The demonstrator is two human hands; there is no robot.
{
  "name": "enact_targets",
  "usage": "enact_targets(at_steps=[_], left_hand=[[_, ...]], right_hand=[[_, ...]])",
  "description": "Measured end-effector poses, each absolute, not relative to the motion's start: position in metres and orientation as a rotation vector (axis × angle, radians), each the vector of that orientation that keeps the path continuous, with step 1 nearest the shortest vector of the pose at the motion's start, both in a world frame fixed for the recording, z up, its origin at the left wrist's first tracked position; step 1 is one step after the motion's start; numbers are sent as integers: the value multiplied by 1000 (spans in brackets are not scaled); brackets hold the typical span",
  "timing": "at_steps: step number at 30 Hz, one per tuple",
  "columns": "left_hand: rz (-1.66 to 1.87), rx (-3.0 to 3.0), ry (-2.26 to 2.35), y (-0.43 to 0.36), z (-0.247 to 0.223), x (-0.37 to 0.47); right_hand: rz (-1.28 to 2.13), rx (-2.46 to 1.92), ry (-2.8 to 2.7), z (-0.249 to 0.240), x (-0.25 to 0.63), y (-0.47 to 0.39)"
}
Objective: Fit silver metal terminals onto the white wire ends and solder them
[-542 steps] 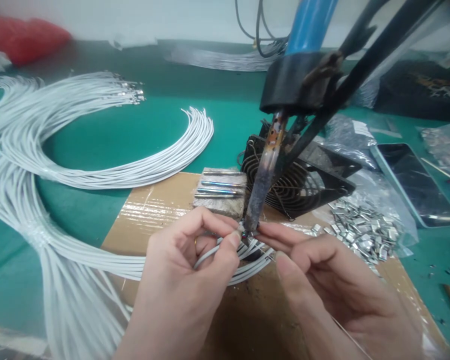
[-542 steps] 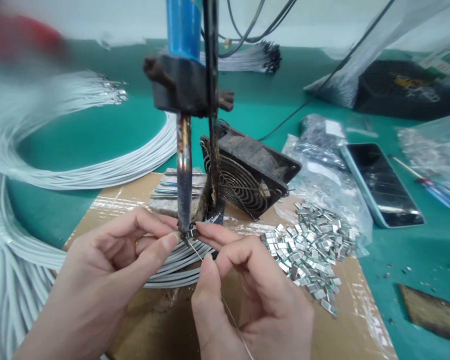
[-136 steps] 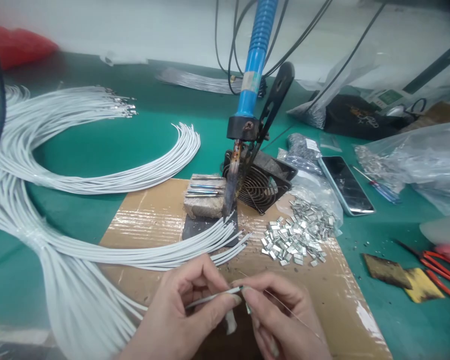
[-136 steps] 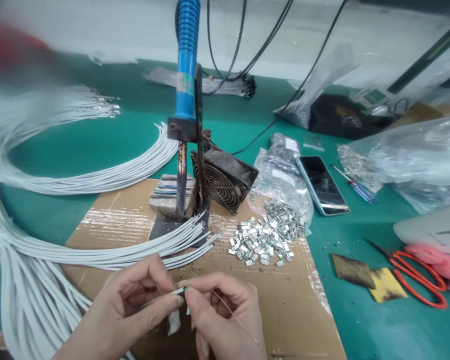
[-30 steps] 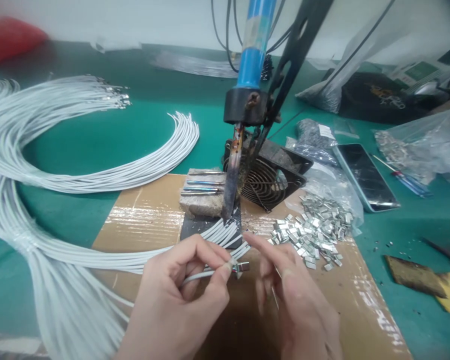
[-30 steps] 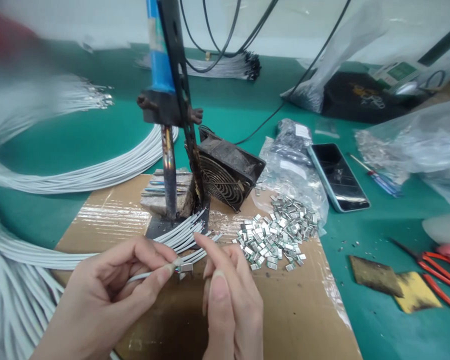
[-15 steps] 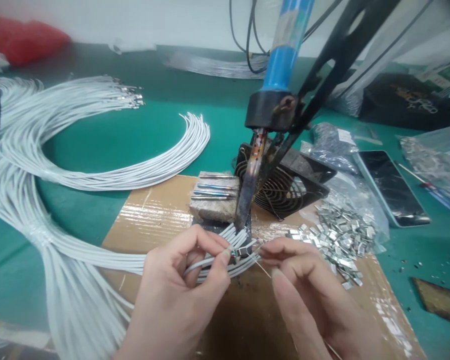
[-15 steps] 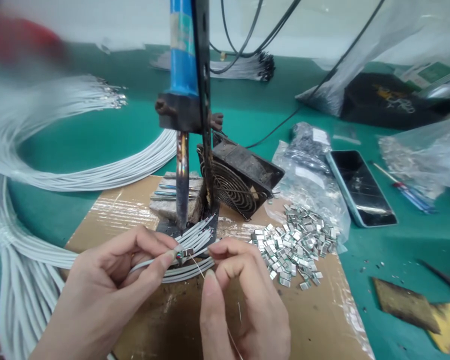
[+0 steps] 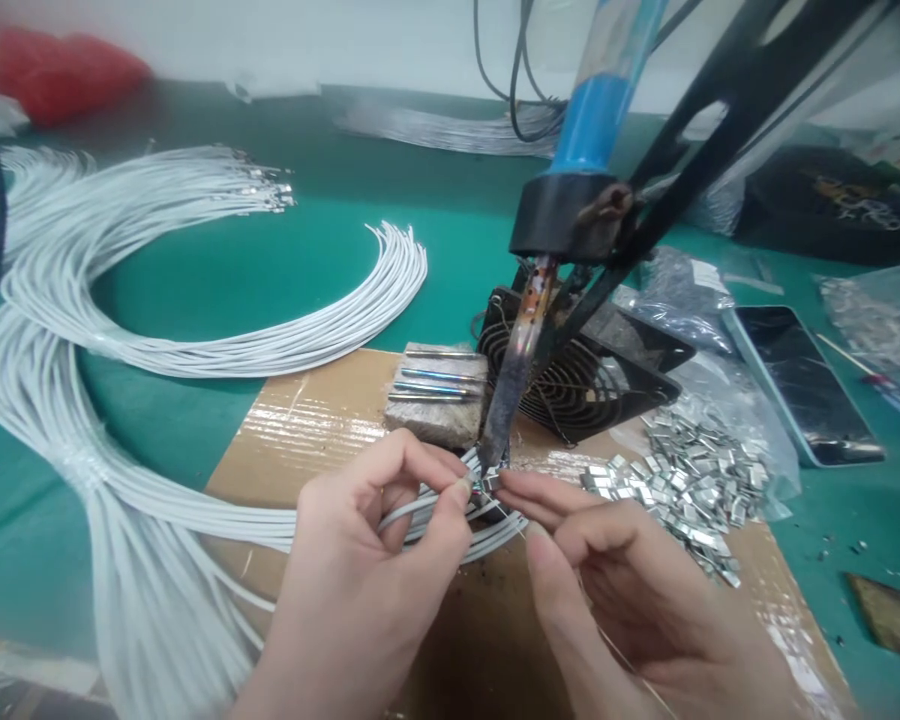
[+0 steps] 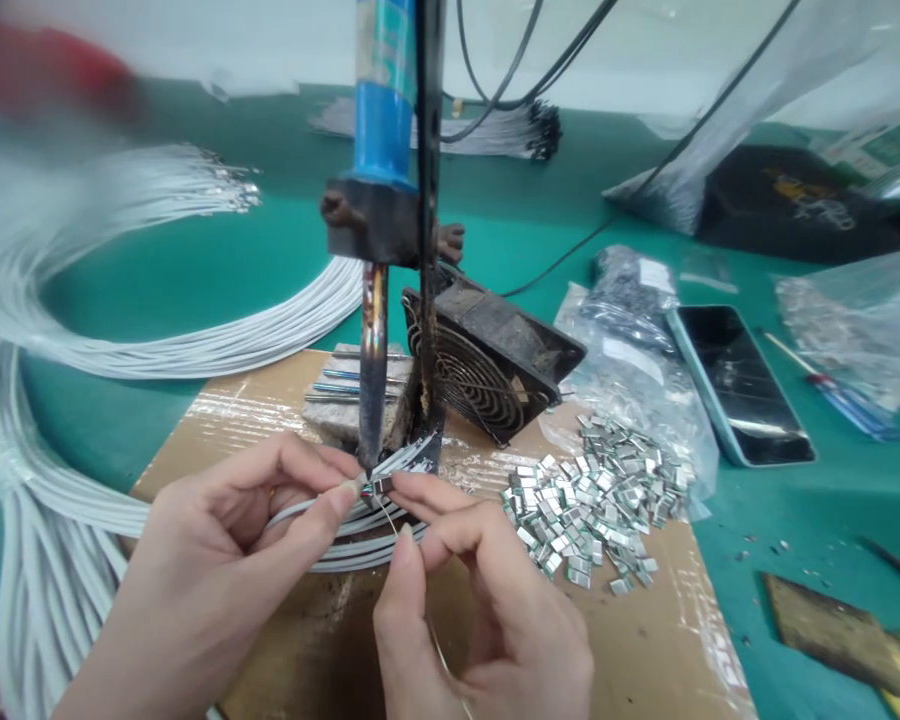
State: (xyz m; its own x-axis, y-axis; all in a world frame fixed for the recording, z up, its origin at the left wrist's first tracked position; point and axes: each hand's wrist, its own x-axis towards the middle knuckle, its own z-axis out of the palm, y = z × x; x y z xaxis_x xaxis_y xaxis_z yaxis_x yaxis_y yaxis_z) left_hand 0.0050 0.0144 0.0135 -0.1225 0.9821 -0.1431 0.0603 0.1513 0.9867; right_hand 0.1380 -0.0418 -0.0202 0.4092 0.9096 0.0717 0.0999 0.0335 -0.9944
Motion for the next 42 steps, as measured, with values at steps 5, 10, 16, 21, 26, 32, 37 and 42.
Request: enact_targets(at_steps=[5,10,16,21,26,32,37,42], left_hand=[[1169,1061,1376,17,12,7],[1184,1037,1381,20,11,8],[1189,1013,1398,23,17,12],[1205,1029,1383,21,18,12],[1206,1015,1399,21,18,9],[1212,992,1405,21,17,8],[1209,1001,1422,23,18,10],[1201,1032,1409,23,18,11]], right_hand=[[793,-1371,-1022,-22,137,-40],[803,-1329,-1048,-24,144,-35],[809,-1274,-1130,-23,149,-32],[834,-1355,-947,-14,136,-35],[861,-1378,-841,-7,124,-37],[859,-1373,-838,-9,125,-37],[841,-1360,-854,-12,125,-38],[830,-1303,-999,-16,135,-36]])
